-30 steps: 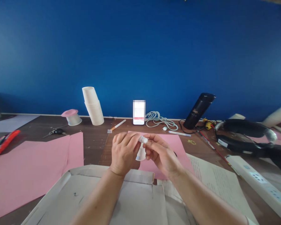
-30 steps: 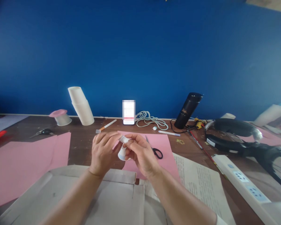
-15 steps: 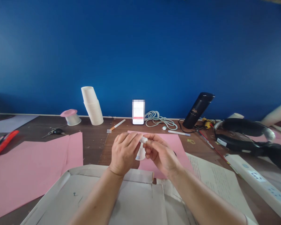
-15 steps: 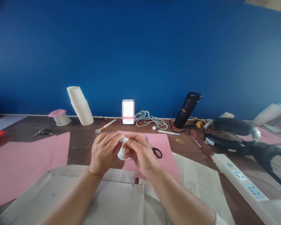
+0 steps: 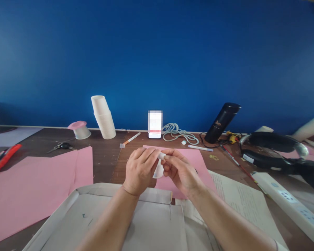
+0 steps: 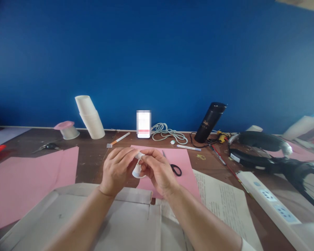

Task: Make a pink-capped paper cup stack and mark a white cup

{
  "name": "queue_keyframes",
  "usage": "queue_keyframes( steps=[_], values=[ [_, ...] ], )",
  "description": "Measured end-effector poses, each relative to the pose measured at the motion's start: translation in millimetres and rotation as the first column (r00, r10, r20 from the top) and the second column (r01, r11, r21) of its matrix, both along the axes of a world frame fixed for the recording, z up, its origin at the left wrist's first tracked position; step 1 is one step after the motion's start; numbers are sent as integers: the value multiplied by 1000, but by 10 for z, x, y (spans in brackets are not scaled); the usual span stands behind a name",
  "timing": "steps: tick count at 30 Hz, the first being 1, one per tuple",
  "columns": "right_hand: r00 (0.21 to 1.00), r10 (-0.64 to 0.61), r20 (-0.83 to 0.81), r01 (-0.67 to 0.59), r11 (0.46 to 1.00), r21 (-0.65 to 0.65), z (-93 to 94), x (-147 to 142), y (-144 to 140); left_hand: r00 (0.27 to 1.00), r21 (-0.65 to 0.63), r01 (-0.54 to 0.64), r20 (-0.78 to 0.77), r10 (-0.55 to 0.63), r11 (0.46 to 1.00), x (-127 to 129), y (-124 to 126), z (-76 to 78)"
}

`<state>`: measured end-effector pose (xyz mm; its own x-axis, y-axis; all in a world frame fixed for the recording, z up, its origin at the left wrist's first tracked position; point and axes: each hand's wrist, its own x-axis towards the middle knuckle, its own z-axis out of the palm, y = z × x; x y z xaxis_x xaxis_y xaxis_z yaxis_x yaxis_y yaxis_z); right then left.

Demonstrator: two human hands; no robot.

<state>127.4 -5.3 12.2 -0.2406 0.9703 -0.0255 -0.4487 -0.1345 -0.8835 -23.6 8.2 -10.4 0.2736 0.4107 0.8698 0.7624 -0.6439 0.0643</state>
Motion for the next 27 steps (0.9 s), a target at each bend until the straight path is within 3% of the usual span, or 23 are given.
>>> queue_keyframes(
  steps=[5, 13, 27],
  values=[
    [1000, 11, -1, -11, 1000, 8, 7, 8, 7, 1000, -24, 0, -4, 0, 1000, 17, -16, 10],
    [997, 75, 19, -76, 996, 51, 45, 39, -18, 992, -35, -24, 124, 29, 999, 37, 21, -23],
    [999, 18, 29, -19, 1000, 21, 30, 21, -3, 999, -17, 4, 49, -3, 1000, 33, -7, 7]
  ],
)
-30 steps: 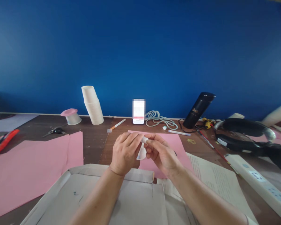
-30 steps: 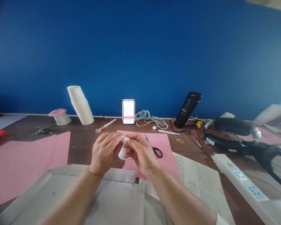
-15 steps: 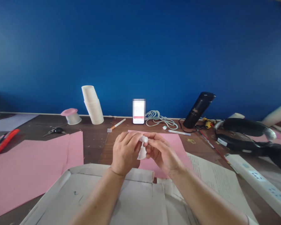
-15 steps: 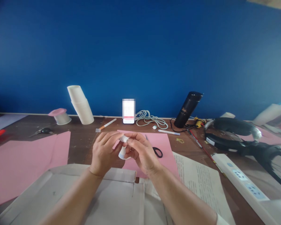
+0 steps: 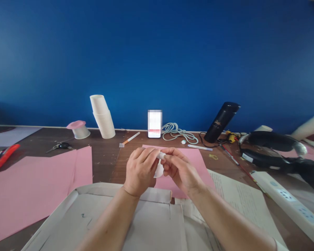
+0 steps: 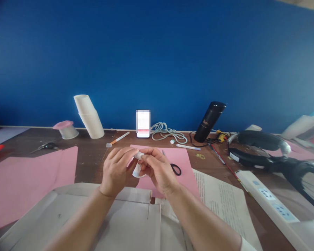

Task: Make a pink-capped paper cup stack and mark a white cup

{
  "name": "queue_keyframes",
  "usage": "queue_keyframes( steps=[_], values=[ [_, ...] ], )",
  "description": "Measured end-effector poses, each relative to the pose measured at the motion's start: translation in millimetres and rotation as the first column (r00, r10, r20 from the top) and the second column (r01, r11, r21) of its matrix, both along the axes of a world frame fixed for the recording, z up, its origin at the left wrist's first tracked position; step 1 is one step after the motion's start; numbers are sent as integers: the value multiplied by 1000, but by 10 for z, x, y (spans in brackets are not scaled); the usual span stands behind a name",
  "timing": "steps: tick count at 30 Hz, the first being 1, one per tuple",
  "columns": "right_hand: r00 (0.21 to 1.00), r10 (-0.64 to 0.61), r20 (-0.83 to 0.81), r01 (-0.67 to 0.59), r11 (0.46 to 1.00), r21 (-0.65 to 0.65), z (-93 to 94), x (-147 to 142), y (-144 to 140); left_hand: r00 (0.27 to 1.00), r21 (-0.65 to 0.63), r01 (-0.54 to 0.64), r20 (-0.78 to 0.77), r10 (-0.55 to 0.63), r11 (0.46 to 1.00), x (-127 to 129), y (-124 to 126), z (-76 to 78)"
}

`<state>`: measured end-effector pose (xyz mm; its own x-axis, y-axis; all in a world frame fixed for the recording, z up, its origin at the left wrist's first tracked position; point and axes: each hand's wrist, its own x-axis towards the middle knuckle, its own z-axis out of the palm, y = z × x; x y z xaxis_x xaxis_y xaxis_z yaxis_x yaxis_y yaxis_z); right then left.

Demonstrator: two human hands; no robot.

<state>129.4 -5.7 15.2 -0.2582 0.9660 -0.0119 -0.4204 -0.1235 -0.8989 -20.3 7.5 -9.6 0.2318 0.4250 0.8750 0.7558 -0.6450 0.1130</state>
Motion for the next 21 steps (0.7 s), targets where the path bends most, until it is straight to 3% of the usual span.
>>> queue_keyframes(
  steps=[21],
  values=[
    [1000, 0, 0, 0, 1000, 7, -20, -4, 21, 1000, -33, -20, -23, 19, 999, -3, -20, 24]
  ],
)
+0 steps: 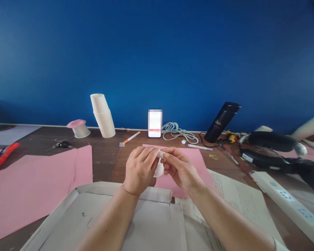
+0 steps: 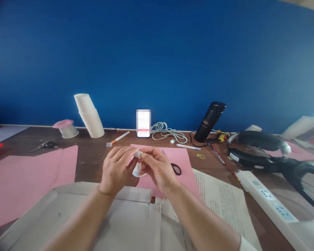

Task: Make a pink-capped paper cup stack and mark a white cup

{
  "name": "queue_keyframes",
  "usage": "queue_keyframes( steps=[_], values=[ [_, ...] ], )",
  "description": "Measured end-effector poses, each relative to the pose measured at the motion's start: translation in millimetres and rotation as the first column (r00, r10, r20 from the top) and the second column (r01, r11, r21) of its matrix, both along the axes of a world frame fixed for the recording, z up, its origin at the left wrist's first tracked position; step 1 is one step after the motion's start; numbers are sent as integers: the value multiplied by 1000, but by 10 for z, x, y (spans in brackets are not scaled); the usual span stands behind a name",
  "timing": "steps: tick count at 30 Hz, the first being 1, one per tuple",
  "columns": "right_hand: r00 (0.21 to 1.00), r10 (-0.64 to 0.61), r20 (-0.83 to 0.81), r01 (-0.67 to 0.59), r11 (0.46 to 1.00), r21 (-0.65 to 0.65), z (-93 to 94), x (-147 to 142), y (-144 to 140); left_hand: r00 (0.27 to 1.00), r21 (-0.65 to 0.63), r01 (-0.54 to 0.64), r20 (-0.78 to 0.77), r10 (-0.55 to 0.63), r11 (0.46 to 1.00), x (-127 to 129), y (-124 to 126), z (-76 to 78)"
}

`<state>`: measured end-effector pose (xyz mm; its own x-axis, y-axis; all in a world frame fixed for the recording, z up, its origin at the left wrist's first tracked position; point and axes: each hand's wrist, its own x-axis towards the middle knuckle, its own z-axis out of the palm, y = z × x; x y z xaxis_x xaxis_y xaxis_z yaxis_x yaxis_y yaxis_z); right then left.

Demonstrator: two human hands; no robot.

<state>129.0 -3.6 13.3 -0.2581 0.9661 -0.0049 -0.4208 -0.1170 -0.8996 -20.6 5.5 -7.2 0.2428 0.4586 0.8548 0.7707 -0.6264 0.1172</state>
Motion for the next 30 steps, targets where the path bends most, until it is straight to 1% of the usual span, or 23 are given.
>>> queue_keyframes(
  steps=[2, 4, 5, 6, 7, 8, 9, 11, 12, 13, 14, 16, 18, 20, 22, 23, 24, 25, 28, 30],
  values=[
    [999, 17, 39, -17, 1000, 20, 21, 23, 11, 1000, -6, -26, -2, 26, 1000, -9, 9, 3],
    [993, -6, 120, -2, 998, 61, 63, 70, 26, 994, -5, -102, 32, 102, 995, -30, 27, 13],
    [982, -47, 183, 28, 994, 102, 84, 102, 35, 986, -5, -154, 69, 154, 988, -46, 39, 22],
    [957, -120, 263, 77, 983, 168, 101, 137, 43, 972, -11, -203, 115, 203, 979, -64, 52, 32],
    [911, -208, 355, 118, 959, 258, 110, 174, 49, 955, -33, -243, 165, 245, 970, -85, 65, 43],
    [844, -305, 441, 142, 920, 365, 108, 210, 53, 938, -77, -265, 210, 275, 961, -108, 77, 53],
    [758, -405, 512, 143, 868, 475, 93, 243, 54, 923, -142, -267, 248, 296, 953, -131, 88, 60],
    [558, -569, 604, 64, 755, 653, 30, 293, 50, 899, -333, -221, 294, 324, 917, -171, 106, 62],
    [462, -635, 620, 11, 703, 711, -14, 309, 49, 895, -434, -173, 305, 325, 884, -187, 115, 56],
    [384, -677, 628, -47, 665, 746, -63, 318, 50, 895, -523, -114, 315, 316, 845, -200, 123, 46],
    [326, -711, 623, -95, 631, 770, -113, 322, 55, 897, -593, -50, 328, 298, 804, -209, 132, 35],
    [249, -749, 614, -184, 586, 789, -200, 319, 77, 898, -694, 69, 356, 258, 717, -221, 148, 18],
    [208, -783, 586, -238, 540, 807, -258, 312, 108, 897, -773, 165, 376, 233, 612, -232, 159, 18],
    [188, -814, 550, -269, 496, 826, -288, 310, 135, 895, -839, 258, 394, 209, 479, -245, 159, 30],
    [172, -837, 520, -290, 462, 838, -298, 315, 152, 887, -864, 353, 431, 164, 358, -254, 152, 39],
    [162, -845, 509, -297, 451, 842, -300, 320, 157, 882, -864, 389, 449, 141, 319, -255, 147, 38],
    [151, -851, 502, -302, 444, 844, -301, 327, 160, 878, -861, 412, 463, 122, 298, -252, 143, 32],
    [140, -856, 498, -306, 441, 844, -302, 333, 162, 877, -857, 422, 469, 108, 295, -246, 140, 23],
    [111, -862, 494, -316, 441, 840, -302, 347, 170, 880, -850, 416, 466, 95, 322, -211, 142, -11],
    [97, -868, 486, -322, 435, 841, -298, 349, 177, 882, -849, 412, 462, 89, 331, -186, 147, -22]
  ],
)
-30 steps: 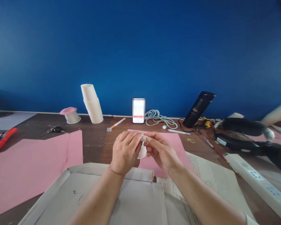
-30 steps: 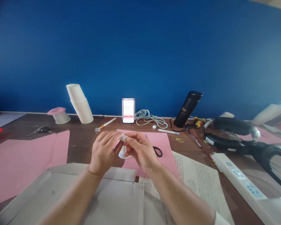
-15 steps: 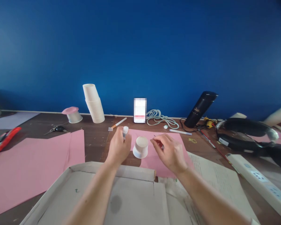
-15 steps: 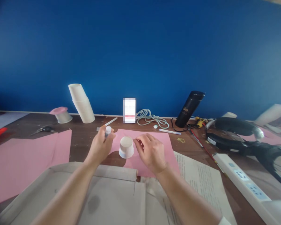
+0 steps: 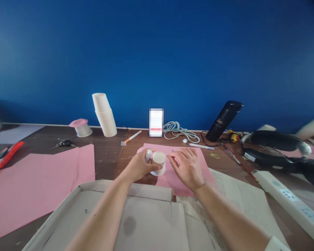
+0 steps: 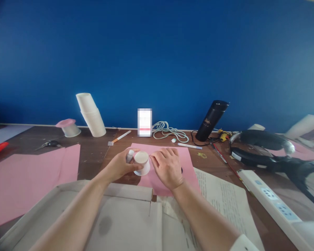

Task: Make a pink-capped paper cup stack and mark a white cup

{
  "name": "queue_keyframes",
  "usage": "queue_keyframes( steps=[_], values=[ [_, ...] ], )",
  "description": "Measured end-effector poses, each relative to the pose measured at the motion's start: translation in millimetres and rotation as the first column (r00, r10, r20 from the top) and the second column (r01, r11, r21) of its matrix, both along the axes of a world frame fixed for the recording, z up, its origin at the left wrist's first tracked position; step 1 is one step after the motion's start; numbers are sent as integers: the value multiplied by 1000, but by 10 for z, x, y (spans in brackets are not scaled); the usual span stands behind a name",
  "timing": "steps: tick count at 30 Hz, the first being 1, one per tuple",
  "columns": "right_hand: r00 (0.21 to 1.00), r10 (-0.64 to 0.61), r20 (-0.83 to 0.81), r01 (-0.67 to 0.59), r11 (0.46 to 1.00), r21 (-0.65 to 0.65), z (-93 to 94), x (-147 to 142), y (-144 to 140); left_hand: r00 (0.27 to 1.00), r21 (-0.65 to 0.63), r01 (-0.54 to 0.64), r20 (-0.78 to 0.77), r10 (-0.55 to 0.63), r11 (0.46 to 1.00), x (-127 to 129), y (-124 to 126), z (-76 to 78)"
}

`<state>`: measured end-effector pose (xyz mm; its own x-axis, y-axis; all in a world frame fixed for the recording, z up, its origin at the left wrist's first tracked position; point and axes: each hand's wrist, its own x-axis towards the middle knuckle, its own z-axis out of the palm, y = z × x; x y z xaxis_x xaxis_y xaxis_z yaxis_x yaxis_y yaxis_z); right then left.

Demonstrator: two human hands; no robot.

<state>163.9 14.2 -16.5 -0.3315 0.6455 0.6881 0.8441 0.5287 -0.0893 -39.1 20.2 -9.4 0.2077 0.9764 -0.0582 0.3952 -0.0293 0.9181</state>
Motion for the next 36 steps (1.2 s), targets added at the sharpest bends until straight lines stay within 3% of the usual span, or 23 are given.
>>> queue_keyframes(
  steps=[24, 30, 36],
  values=[
    [998, 22, 58, -20, 999, -37, -19, 6, 34, 995, 38, -14, -95, 18, 999, 17, 15, -2],
    [988, -11, -153, -13, 988, -154, -103, 6, 85, 994, 43, 5, -108, 0, 999, 20, 20, -2],
    [899, -48, -434, -103, 942, -319, -124, -4, 122, 993, 41, 1, -120, 4, 999, 9, 24, -11]
  ],
)
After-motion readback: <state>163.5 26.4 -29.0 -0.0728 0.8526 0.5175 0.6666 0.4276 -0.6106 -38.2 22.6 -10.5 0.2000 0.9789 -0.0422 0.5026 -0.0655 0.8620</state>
